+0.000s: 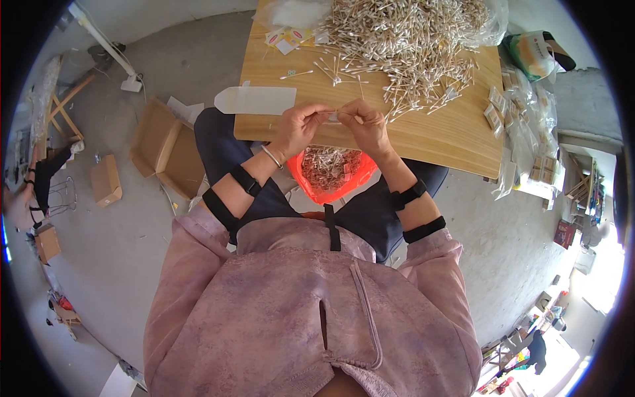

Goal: Counting and packaging small cotton swabs into individual plastic bags.

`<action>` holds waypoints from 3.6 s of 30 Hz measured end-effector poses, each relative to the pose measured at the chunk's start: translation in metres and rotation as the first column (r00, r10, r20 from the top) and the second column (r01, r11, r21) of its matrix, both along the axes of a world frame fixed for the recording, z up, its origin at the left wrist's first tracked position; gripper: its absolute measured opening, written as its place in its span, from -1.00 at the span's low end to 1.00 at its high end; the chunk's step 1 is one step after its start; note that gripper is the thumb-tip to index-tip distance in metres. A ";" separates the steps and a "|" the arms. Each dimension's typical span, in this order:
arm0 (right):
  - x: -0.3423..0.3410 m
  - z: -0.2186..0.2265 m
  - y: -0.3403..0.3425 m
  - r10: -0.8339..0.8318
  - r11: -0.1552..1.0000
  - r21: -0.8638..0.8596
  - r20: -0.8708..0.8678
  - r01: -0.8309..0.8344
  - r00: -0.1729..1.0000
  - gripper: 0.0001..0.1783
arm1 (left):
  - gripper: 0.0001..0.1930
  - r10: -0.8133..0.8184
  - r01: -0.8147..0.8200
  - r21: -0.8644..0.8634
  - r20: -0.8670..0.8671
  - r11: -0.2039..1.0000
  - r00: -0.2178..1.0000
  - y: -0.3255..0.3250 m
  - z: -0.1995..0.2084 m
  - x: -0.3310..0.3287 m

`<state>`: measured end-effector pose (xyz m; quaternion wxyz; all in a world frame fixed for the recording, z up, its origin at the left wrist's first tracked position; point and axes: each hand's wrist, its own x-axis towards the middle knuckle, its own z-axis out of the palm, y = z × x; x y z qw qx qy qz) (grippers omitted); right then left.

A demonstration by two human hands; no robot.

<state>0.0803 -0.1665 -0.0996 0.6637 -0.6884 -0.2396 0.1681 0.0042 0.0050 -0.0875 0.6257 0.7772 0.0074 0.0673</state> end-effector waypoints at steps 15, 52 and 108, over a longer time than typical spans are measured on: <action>0.004 0.017 -0.013 0.239 0.916 -0.319 0.921 0.243 0.309 -0.66 | -0.75 -0.202 -0.367 0.749 0.547 0.552 0.812 0.008 0.011 0.001; -0.007 0.011 -0.014 0.129 0.913 -0.256 0.920 0.317 0.371 -0.60 | -0.76 -0.150 -0.409 0.797 0.516 0.444 0.843 0.002 0.013 -0.005; -0.012 0.014 -0.014 0.176 0.891 -0.300 0.920 0.341 0.349 -0.61 | -0.64 -0.005 -0.394 0.844 0.425 0.364 0.905 -0.013 -0.005 -0.023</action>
